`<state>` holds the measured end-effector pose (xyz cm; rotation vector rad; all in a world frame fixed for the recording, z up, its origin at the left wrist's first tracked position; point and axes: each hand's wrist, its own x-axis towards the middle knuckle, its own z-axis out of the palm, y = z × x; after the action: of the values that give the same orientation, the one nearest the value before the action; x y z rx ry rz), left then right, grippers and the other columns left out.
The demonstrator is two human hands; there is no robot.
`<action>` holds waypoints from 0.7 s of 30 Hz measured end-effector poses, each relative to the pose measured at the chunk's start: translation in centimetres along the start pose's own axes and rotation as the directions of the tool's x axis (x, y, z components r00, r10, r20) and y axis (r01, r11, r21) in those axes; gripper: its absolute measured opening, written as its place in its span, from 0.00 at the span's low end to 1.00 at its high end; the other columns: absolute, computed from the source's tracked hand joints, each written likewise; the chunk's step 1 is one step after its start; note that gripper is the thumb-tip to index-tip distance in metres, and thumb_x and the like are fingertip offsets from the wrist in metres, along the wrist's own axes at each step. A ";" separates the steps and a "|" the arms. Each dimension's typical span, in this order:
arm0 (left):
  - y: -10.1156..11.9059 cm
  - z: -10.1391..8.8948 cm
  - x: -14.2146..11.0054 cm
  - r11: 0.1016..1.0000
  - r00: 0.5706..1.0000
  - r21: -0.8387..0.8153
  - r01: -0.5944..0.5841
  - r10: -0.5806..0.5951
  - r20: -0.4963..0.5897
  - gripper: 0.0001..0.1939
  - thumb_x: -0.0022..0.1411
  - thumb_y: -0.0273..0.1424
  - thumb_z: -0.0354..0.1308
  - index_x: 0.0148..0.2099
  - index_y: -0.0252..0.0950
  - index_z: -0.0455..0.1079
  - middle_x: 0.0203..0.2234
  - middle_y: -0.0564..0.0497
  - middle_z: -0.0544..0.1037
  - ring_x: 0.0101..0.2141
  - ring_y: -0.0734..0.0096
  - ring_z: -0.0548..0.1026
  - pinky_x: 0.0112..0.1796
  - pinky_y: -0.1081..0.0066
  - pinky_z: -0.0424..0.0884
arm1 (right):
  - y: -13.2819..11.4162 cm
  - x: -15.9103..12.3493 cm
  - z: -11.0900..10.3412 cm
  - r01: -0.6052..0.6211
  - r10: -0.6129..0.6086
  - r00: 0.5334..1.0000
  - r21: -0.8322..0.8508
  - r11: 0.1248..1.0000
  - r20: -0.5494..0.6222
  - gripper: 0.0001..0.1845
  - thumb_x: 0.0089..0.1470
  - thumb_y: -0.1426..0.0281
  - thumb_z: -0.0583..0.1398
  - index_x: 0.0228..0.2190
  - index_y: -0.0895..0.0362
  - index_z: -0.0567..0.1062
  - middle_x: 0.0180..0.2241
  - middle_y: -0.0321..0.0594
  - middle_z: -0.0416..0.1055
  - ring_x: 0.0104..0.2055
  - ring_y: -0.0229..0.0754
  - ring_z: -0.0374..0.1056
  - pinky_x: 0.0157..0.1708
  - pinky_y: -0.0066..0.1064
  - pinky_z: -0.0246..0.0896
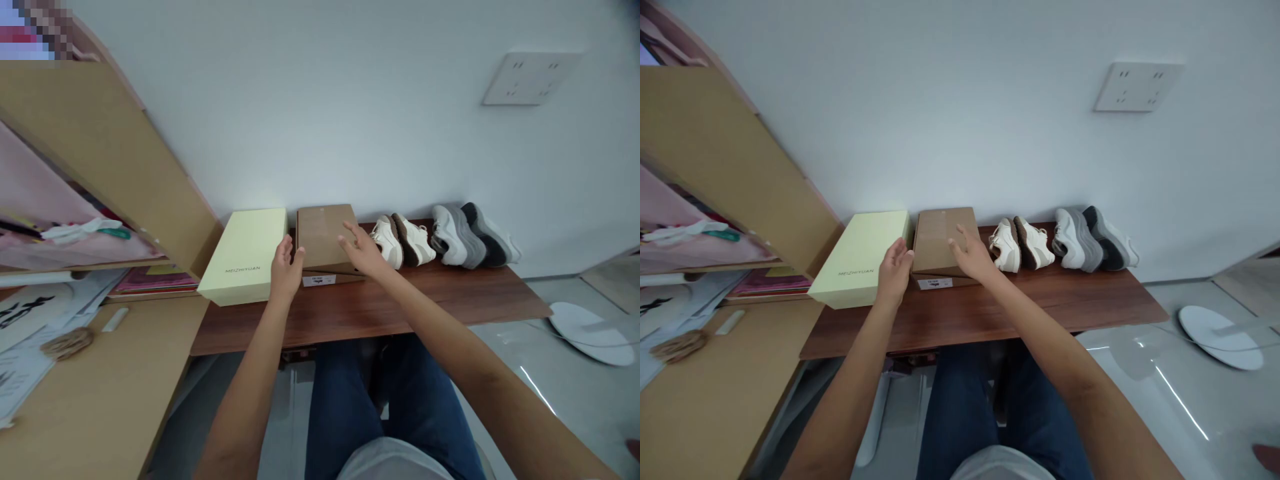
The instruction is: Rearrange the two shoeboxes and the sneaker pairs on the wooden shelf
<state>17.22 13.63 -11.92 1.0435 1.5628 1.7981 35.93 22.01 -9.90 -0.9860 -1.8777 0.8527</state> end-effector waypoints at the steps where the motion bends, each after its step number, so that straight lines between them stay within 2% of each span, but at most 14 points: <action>1: -0.6 0.4 0.0 0.999 0.999 0.014 0.031 -0.031 0.012 0.28 0.63 0.38 0.63 0.63 0.39 0.67 0.65 0.40 0.66 0.65 0.55 0.63 0.66 0.55 0.56 | 0.5 0.0 -0.3 0.003 -0.003 1.000 -0.035 0.999 -0.011 0.35 0.60 0.48 0.57 0.62 0.53 0.68 0.64 0.49 0.64 0.68 0.55 0.57 0.68 0.54 0.49; 6: -3.5 1.3 0.2 0.989 0.988 0.052 0.140 -0.136 -0.074 0.30 0.66 0.43 0.58 0.67 0.40 0.63 0.68 0.43 0.62 0.67 0.58 0.59 0.68 0.59 0.51 | 2.4 0.2 -1.1 -0.073 0.067 0.997 -0.191 0.979 -0.034 0.33 0.59 0.55 0.60 0.60 0.59 0.70 0.66 0.54 0.60 0.72 0.55 0.49 0.70 0.51 0.43; 11: -5.8 1.6 0.1 0.976 0.969 0.056 0.209 -0.198 -0.149 0.27 0.71 0.44 0.47 0.64 0.37 0.67 0.65 0.44 0.67 0.67 0.61 0.61 0.67 0.61 0.52 | 4.0 0.3 -0.2 -0.216 0.218 0.976 -0.227 0.949 -0.017 0.36 0.57 0.58 0.61 0.63 0.60 0.65 0.69 0.55 0.53 0.74 0.56 0.41 0.70 0.53 0.41; 14: -6.8 1.7 -0.5 0.950 0.943 0.082 0.300 -0.282 -0.180 0.31 0.72 0.48 0.41 0.62 0.32 0.70 0.63 0.39 0.70 0.66 0.58 0.62 0.67 0.62 0.53 | 4.5 0.0 0.4 -0.263 0.272 0.962 -0.205 0.943 0.012 0.39 0.58 0.58 0.60 0.66 0.60 0.60 0.69 0.54 0.53 0.74 0.55 0.42 0.69 0.52 0.43; 17: -7.2 1.7 -1.0 0.921 0.916 0.123 0.369 -0.338 -0.216 0.35 0.70 0.52 0.41 0.60 0.30 0.71 0.62 0.37 0.71 0.66 0.55 0.61 0.67 0.63 0.52 | 4.7 -0.4 0.5 -0.260 0.269 0.963 -0.198 0.945 0.017 0.41 0.58 0.59 0.60 0.67 0.63 0.58 0.69 0.56 0.53 0.73 0.54 0.46 0.69 0.48 0.45; 21: -6.8 1.7 -1.1 0.945 0.927 0.022 0.326 -0.315 -0.204 0.34 0.70 0.53 0.44 0.58 0.32 0.73 0.59 0.38 0.73 0.65 0.57 0.65 0.65 0.62 0.55 | 4.9 -0.7 -0.2 -0.256 0.257 0.966 -0.165 0.952 -0.020 0.40 0.57 0.57 0.61 0.65 0.61 0.62 0.68 0.54 0.57 0.71 0.54 0.51 0.70 0.48 0.44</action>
<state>18.63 15.04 -18.79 0.5998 1.7929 1.6762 37.84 23.72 -14.14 -1.3561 -1.8711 0.8547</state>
